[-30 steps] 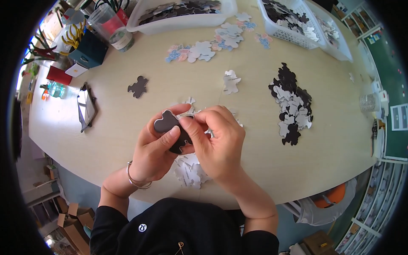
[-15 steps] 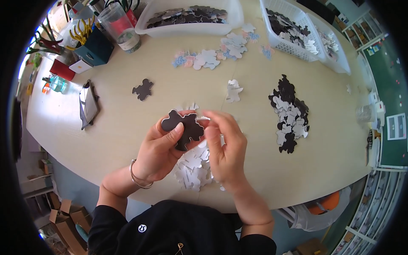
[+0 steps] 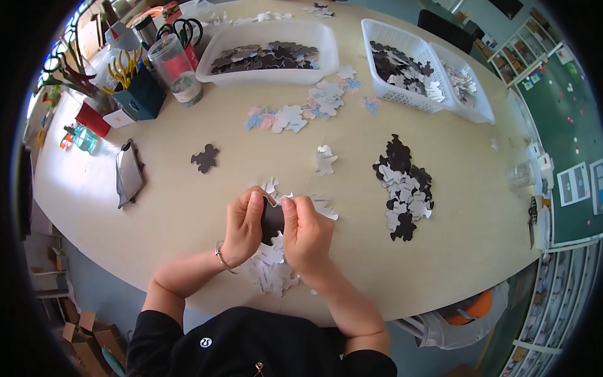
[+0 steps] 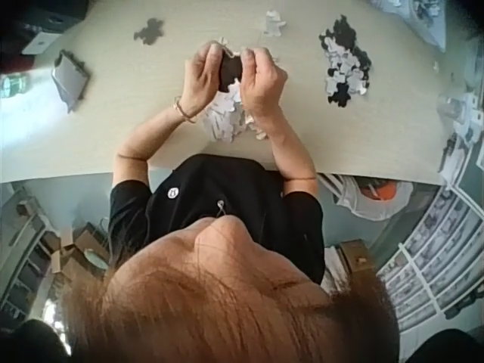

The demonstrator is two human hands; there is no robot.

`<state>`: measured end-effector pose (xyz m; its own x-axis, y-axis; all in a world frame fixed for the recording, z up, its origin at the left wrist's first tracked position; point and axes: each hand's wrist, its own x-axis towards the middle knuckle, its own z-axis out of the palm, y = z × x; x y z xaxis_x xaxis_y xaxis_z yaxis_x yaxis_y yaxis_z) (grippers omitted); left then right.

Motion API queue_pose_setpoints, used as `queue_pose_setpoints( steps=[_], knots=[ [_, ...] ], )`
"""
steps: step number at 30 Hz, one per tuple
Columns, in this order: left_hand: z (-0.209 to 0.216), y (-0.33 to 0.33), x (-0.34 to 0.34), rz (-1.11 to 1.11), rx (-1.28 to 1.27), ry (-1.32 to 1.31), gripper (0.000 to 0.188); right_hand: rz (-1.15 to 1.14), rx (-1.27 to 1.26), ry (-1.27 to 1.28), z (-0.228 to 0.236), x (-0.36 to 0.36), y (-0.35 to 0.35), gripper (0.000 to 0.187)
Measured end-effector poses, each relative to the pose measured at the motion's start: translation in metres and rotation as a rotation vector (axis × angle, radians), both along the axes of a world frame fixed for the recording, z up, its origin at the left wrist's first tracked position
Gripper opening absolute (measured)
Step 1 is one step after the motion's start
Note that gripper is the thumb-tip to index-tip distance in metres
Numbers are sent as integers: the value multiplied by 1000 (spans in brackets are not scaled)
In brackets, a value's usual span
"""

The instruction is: Sorting and inspecting small white and black foam or plastic cutouts at a table in a workshop environment.

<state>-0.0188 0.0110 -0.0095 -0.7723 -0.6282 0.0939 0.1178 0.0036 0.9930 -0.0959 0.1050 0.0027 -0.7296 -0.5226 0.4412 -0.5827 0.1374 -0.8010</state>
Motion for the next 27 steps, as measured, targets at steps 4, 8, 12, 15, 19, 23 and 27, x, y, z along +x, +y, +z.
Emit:
queue_pose_setpoints(
  steps=[4, 8, 12, 15, 19, 23, 27],
  knots=[
    [18, -3, 4, -306, 292, -45, 28, -57, -9, -136, -6, -10, 2, 18],
    [14, -19, 7, -545, 383, -182, 47, 9, -38, -142, -15, -10, 6, 18],
    [19, -34, 4, -582, 489, -181, 44, 84, 13, -383, -17, -33, 7, 19],
    [19, -75, -20, -349, 350, -80, 42, -44, 148, -157, -40, -79, -10, 17],
    [33, -165, -87, 33, 253, 37, 29, -158, 519, 395, -59, -103, -23, 17],
    [44, -234, -126, 158, 162, 27, 50, -2, 424, 266, -63, -97, -27, 12],
    [22, -239, -131, 442, -452, -191, 45, 172, 439, 90, -53, -87, -13, 11]
  ],
)
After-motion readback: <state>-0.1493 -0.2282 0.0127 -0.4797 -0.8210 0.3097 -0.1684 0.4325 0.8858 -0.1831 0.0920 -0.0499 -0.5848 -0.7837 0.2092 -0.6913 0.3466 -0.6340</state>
